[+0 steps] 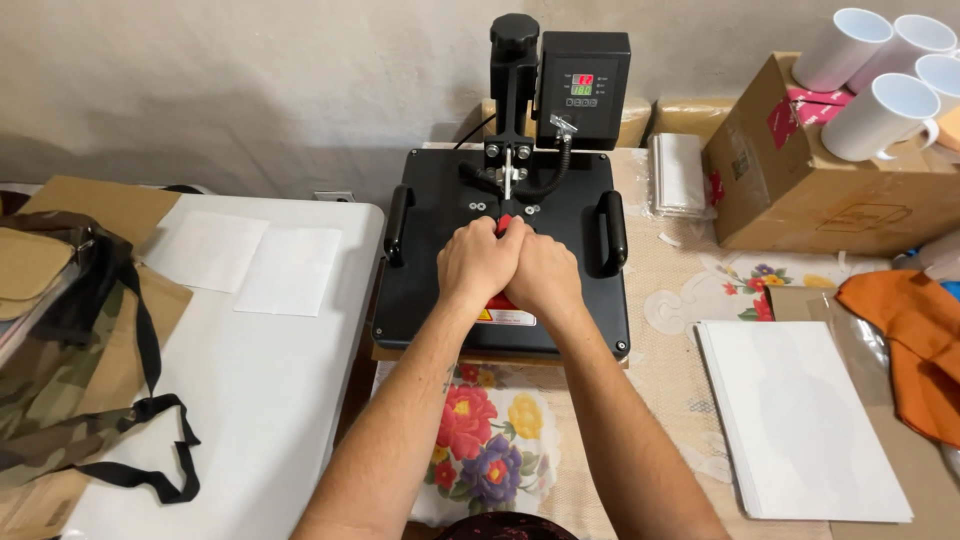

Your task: The person prepares a substrate for printing by aligning a transfer sheet, covering it with a teflon sheet, and then engaging the heat press lever.

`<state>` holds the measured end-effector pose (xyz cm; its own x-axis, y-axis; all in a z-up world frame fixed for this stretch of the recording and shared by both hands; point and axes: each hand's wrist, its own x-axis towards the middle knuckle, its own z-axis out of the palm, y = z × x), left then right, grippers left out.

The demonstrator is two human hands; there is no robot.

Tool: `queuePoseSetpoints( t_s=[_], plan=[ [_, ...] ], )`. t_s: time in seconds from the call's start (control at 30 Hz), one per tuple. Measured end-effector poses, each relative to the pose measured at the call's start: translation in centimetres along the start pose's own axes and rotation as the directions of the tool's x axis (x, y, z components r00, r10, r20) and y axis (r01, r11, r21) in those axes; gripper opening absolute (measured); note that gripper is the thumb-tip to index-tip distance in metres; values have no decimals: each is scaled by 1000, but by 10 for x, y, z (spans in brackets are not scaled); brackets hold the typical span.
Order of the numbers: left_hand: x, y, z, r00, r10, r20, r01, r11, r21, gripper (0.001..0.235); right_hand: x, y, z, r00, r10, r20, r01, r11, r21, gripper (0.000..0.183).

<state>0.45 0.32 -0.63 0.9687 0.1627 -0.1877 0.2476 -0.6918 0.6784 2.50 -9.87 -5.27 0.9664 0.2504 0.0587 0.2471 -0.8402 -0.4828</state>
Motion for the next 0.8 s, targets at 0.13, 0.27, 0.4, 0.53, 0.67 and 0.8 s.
queuePoseSetpoints(
  t_s=[0.13, 0.27, 0.4, 0.53, 0.67, 0.8],
  plan=[
    [1, -1, 1, 1000, 4, 0, -4, 1000, -4, 72, 3, 7, 7, 1000, -18, -24, 18, 1000, -5, 39],
    [-2, 2, -1, 1000, 2, -12, -2, 1000, -19, 71, -1, 0, 1, 999, -25, -44, 24, 1000, -18, 38],
    [-5, 3, -1, 1000, -6, -9, 6, 1000, -15, 72, 1, 4, 5, 999, -25, -20, 24, 1000, -19, 40],
    [-3, 2, 0, 1000, -4, -29, 3, 999, -32, 72, -2, -5, -6, 1000, -11, 12, 11, 1000, -10, 42],
    [-3, -1, 4, 999, -3, -50, 1, 999, -41, 72, -3, -5, -10, 999, -14, 47, 14, 1000, -5, 44],
    [-7, 2, 2, 998, 4, -68, -8, 998, -58, 70, -3, -8, -13, 998, -13, 64, 11, 1000, 24, 45]
  ],
)
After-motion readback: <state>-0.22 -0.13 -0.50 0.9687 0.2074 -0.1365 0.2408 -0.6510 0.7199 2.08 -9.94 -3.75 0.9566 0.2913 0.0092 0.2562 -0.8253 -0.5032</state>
